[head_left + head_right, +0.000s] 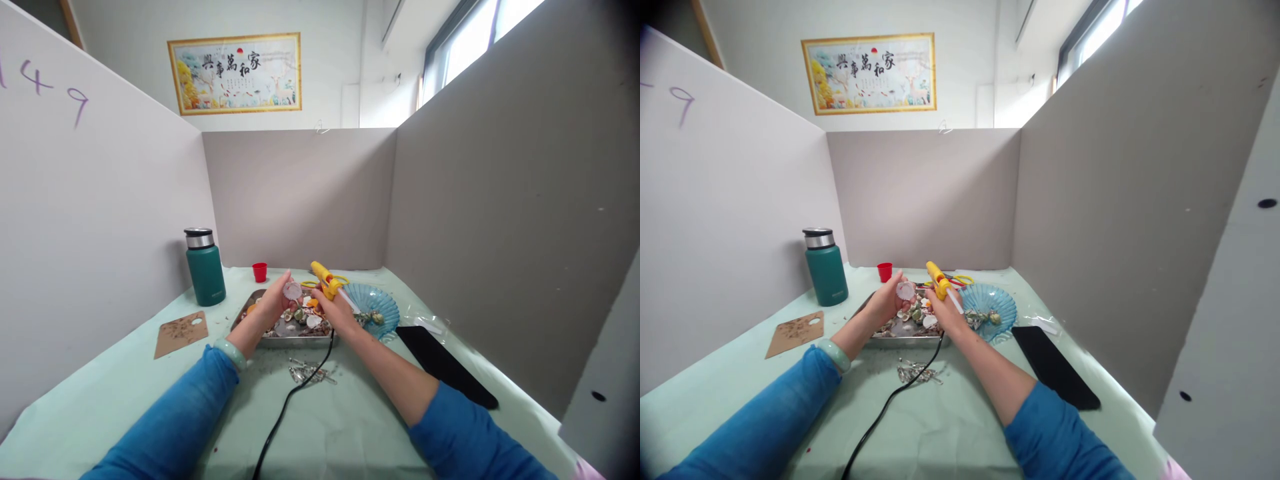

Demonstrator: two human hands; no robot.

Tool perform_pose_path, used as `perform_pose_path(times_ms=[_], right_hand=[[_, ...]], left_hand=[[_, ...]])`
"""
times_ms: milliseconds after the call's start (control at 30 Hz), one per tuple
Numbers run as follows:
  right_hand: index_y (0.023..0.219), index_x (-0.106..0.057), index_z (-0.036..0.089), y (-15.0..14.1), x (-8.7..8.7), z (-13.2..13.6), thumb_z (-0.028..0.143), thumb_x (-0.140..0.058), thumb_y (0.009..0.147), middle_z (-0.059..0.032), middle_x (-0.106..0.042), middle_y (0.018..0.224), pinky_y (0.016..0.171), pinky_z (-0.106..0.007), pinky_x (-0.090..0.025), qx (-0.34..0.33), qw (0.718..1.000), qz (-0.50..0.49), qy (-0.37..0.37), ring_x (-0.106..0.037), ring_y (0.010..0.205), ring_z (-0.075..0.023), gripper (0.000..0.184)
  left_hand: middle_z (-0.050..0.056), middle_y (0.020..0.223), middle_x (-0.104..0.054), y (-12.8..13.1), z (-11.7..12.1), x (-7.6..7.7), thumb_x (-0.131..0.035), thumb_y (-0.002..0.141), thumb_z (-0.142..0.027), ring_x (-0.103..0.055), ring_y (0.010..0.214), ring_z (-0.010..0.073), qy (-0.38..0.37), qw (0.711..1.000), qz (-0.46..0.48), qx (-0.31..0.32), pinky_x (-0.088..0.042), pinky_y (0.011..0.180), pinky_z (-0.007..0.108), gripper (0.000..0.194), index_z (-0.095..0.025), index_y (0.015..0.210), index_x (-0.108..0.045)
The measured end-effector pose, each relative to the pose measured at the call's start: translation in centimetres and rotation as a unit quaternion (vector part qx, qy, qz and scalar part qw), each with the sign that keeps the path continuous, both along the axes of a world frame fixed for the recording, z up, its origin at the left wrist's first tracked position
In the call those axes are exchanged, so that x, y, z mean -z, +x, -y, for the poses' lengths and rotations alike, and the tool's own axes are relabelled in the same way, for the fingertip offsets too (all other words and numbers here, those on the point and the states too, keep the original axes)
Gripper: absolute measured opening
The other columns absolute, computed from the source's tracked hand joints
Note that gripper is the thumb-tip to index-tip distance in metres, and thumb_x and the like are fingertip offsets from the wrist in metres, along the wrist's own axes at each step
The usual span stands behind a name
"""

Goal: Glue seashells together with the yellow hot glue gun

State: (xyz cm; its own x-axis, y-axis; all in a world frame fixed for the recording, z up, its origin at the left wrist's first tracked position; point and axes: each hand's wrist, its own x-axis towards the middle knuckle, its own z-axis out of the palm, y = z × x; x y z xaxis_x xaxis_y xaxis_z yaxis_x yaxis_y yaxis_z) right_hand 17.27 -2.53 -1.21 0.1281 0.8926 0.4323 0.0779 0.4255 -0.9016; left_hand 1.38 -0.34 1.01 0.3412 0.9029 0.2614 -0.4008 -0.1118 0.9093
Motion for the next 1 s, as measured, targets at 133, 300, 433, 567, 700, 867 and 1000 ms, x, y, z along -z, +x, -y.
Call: perform_pose_path(times_ms=[133,300,433,567,700,867,1000], right_hand=[[0.088,-0.058,0.016,0.0,0.1,-0.2,0.036,-0.061,0.073,0.0015,-0.059,0.065,0.047,-0.022,-0.042,-0.007,1.000,-0.001,-0.001,-0.052,0.047,-0.0099,0.025],[0.087,-0.058,0.016,-0.1,0.2,-0.3,0.035,-0.061,0.071,0.0027,-0.057,0.062,0.045,-0.021,-0.042,-0.007,1.000,-0.002,-0.008,-0.052,0.046,-0.0103,0.024],[0.087,-0.057,0.016,-0.1,0.3,-0.3,0.034,-0.061,0.071,0.0024,-0.059,0.064,0.044,-0.021,-0.042,-0.015,1.000,-0.015,-0.006,-0.051,0.045,-0.0098,0.025],[0.088,-0.058,0.016,-0.1,0.1,0.0,0.033,-0.061,0.071,0.0026,-0.059,0.064,0.044,-0.021,-0.042,-0.011,1.000,-0.014,-0.010,-0.051,0.045,-0.0093,0.024],[0.088,-0.058,0.016,-0.1,0.0,0.1,0.033,-0.061,0.071,0.0025,-0.060,0.064,0.044,-0.020,-0.042,-0.012,1.000,-0.014,-0.017,-0.052,0.045,-0.0089,0.024],[0.088,-0.059,0.016,-0.1,0.1,0.0,0.033,-0.061,0.071,0.0017,-0.062,0.066,0.044,-0.020,-0.042,-0.015,1.000,-0.008,-0.017,-0.052,0.045,-0.0091,0.024],[0.088,-0.059,0.016,-0.2,0.3,-0.4,0.033,-0.063,0.070,0.0013,-0.062,0.067,0.044,-0.021,-0.043,-0.021,0.999,-0.017,-0.019,-0.051,0.045,-0.0089,0.025]], left_hand=[[0.004,0.070,-0.062,0.0,0.3,-0.2,-0.058,0.082,-0.044,-0.061,0.055,0.0150,0.016,1.000,0.006,0.007,-0.038,0.038,0.022,0.029,-0.015,0.078,-0.053],[0.004,0.073,-0.062,0.0,0.5,-0.3,-0.059,0.080,-0.036,-0.063,0.060,0.0162,0.042,0.999,-0.003,-0.013,-0.041,0.040,0.022,0.021,-0.015,0.081,-0.056],[0.005,0.069,-0.061,0.0,-0.1,-0.1,-0.056,0.085,-0.036,-0.065,0.061,0.0194,-0.017,0.999,0.011,-0.033,-0.044,0.040,0.024,0.022,-0.014,0.086,-0.055],[0.005,0.062,-0.060,-0.2,-0.7,0.3,-0.050,0.090,-0.041,-0.064,0.054,0.0200,-0.119,0.990,0.019,-0.077,-0.043,0.038,0.024,0.028,-0.014,0.087,-0.053],[0.003,0.059,-0.058,-0.2,-0.4,-0.2,-0.048,0.090,-0.032,-0.063,0.051,0.0190,-0.133,0.988,0.016,-0.072,-0.042,0.037,0.023,0.018,-0.015,0.085,-0.051],[0.004,0.058,-0.056,-0.1,-0.1,-0.6,-0.043,0.086,-0.022,-0.062,0.050,0.0194,-0.113,0.992,0.009,-0.058,-0.042,0.036,0.024,0.011,-0.015,0.080,-0.049],[0.006,0.061,-0.059,-0.3,-0.8,0.0,-0.046,0.082,-0.019,-0.063,0.054,0.0188,-0.111,0.992,0.009,-0.062,-0.044,0.038,0.024,0.008,-0.013,0.081,-0.052]])
